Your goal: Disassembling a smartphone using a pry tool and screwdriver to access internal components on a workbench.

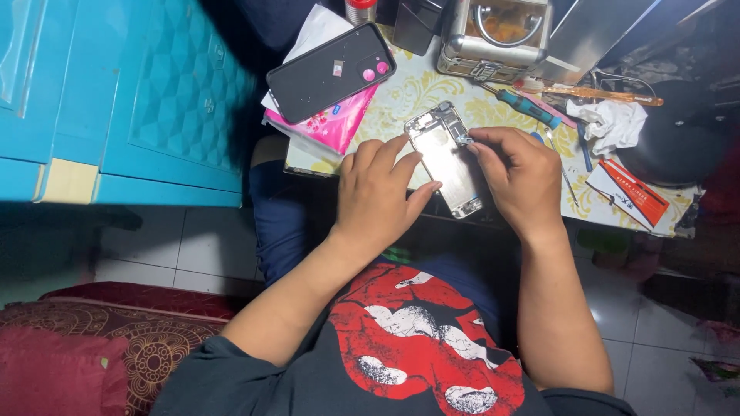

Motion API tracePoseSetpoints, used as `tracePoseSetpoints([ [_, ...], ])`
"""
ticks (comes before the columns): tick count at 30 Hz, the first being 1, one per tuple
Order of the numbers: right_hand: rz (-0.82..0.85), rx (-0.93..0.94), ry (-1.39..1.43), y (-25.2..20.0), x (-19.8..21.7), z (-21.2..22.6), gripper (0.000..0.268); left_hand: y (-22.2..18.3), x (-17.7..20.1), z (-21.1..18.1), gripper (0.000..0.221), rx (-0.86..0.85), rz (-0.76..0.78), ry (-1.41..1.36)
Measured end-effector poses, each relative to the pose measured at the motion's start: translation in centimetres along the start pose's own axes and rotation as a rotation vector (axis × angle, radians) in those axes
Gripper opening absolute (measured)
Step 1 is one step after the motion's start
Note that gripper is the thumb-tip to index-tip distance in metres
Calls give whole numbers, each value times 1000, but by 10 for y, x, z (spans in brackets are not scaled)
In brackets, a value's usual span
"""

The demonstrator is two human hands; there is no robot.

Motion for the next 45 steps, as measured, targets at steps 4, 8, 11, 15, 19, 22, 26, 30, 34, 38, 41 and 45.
tracePoseSetpoints([
  [4, 60, -80, -28, 12, -4, -1, 10, 1, -10, 0, 37, -70, -24, -11],
  [8, 91, 47, -47, 31, -21, 8, 10, 3, -18, 3, 32, -59, 15, -56],
  [11, 111, 122, -41, 46, -32, 10, 10, 5, -20, 6, 29, -62, -32, -67],
  [15, 126, 136, 20, 52, -42, 0, 11, 3, -32, 11, 33, -79, -110, -39],
  [19, 149, 106, 69, 53, -46, -9, 11, 1, -35, 11, 35, -81, -169, -3],
  [22, 146, 98, 74, 52, -46, -12, 11, 0, -35, 11, 36, -86, -195, 16],
  [26, 144, 98, 70, 50, -47, -13, 12, 0, -32, 10, 37, -88, -221, 33],
  [30, 150, 86, 72, 50, -48, -16, 12, 0, -32, 9, 39, -88, -228, 34],
  [34, 149, 104, 88, 50, -49, -14, 13, 0, -32, 8, 39, -91, -218, 37],
  [38, 131, 114, 76, 49, -49, -15, 14, 0, -33, 8, 39, -94, -212, 50],
  [41, 122, 124, 72, 49, -49, -12, 14, 1, -31, 7, 37, -95, -216, 44],
  [45, 133, 130, 69, 49, -49, -14, 17, 2, -33, 7, 38, -89, -212, 42],
])
Point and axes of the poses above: each hand's wrist, its own y-axis towards the middle knuckle, its own x-axis out of the back of the hand, z = x × y, the point moved 10 cm from there along y, towards the middle knuckle, and after that the axes turned 15 degrees about y, right-handed, at the moved point
